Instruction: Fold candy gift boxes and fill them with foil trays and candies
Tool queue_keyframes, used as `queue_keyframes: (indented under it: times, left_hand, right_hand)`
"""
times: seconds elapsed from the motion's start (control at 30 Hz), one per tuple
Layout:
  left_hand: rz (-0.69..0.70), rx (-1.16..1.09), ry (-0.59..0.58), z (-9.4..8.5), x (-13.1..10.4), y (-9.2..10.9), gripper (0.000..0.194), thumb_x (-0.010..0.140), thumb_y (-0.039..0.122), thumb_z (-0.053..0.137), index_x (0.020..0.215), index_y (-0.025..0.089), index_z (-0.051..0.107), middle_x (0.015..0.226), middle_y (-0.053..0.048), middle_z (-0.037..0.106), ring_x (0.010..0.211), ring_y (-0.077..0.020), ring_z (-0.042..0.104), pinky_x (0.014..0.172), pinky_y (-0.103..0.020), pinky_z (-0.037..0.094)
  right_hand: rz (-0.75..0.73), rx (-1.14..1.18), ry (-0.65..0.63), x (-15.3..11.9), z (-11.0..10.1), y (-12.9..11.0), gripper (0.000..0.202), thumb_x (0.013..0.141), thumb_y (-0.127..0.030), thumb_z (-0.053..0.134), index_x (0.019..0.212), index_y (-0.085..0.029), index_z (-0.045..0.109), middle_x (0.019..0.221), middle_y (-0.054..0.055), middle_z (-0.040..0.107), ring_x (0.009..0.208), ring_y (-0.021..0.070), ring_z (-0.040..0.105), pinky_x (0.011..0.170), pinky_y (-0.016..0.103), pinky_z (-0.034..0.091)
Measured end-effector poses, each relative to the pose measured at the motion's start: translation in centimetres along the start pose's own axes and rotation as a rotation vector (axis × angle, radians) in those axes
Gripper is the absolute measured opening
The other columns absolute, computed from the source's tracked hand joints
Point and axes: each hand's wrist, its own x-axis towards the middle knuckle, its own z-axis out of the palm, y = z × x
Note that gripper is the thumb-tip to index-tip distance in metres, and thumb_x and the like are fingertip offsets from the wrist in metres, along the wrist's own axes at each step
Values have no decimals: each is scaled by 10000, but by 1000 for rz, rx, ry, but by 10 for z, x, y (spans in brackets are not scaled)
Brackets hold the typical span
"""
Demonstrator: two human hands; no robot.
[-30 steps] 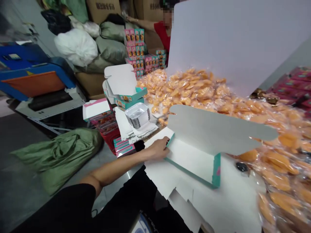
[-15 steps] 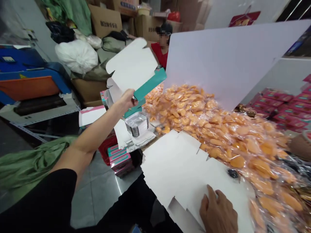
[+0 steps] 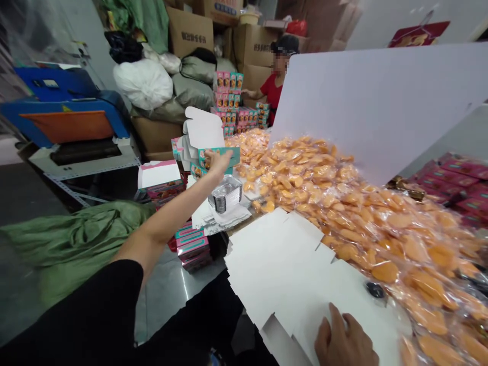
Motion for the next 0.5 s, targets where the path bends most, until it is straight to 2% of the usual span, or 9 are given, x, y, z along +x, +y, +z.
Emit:
queue_keyframes:
  times: [0.03, 0.07, 0.1, 0.17, 0.2, 0.23, 0.3, 0.37, 0.5]
  left_hand:
    - [40, 43, 9, -2, -22, -9, 490, 976, 277, 743, 1397, 234, 495, 1463, -150, 589, 1357, -278, 582, 1062, -429, 545]
    - [78, 99, -47, -4, -46, -21, 469, 958, 271, 757, 1368, 230, 534, 1436, -128, 609, 1324, -259, 599, 1096, -407, 531]
    - [99, 160, -182, -6, -72, -34, 377, 939, 270, 768, 1273, 217, 602, 1324, -104, 665, 1229, -248, 642, 1090, -392, 535]
    - [145, 414, -660, -13, -122, -64, 218, 957, 289, 726, 1148, 198, 674, 1196, -100, 712, 1127, -256, 680, 1098, -401, 537]
    - [169, 548, -812, -15, -142, -78, 199, 971, 301, 702, 1132, 184, 692, 1203, -123, 716, 1145, -277, 684, 1126, -418, 527]
    - [193, 687, -899, -16, -158, -89, 226, 989, 315, 676, 1157, 165, 699, 1264, -158, 705, 1205, -306, 674, 1164, -440, 507]
    - [212, 929, -878, -12, -176, -106, 326, 1017, 347, 636, 1246, 119, 681, 1413, -231, 635, 1345, -368, 616, 1224, -481, 459]
    - [191, 1107, -830, 0, -182, -114, 412, 1035, 387, 609, 1323, 94, 640, 1509, -264, 560, 1429, -411, 551, 1235, -512, 435]
    - [168, 1202, -829, 22, -189, -110, 495, 1062, 416, 548, 1447, 105, 573, 1588, -256, 507, 1484, -414, 500, 1241, -509, 404]
  right_hand:
    - [19, 12, -20, 0, 0, -2, 483, 1036, -313, 435, 1387, -138, 715, 1229, 245, 719, 1022, 437, 703, 866, 582, 572]
    - [49, 17, -31, 1, 0, -4, 506, 1050, -337, 414, 1398, -124, 714, 1269, 257, 711, 1066, 451, 701, 895, 601, 572]
    - [86, 16, -41, 1, -1, -7, 543, 1073, -370, 380, 1412, -104, 712, 1328, 279, 693, 1134, 472, 693, 928, 624, 569]
    - [185, 0, -74, 3, -3, -14, 649, 1112, -432, 294, 1478, -69, 689, 1477, 335, 618, 1325, 526, 629, 1010, 685, 537]
    - [237, -11, -103, 5, -4, -18, 698, 1126, -454, 255, 1531, -55, 661, 1554, 362, 561, 1422, 550, 571, 1055, 717, 506]
    - [277, -18, -147, 6, -6, -22, 736, 1136, -461, 220, 1574, -36, 631, 1608, 389, 508, 1489, 568, 516, 1091, 741, 474]
    - [313, -22, -245, 10, -8, -27, 750, 1158, -460, 206, 1677, -31, 538, 1703, 391, 417, 1573, 562, 441, 1186, 730, 404]
    - [328, -50, -293, 12, -9, -30, 733, 1173, -452, 216, 1726, -52, 484, 1745, 377, 375, 1615, 542, 400, 1239, 698, 366]
    - [329, -111, -255, 6, -8, -30, 722, 1169, -422, 214, 1705, -56, 531, 1737, 357, 406, 1607, 535, 429, 1258, 655, 375]
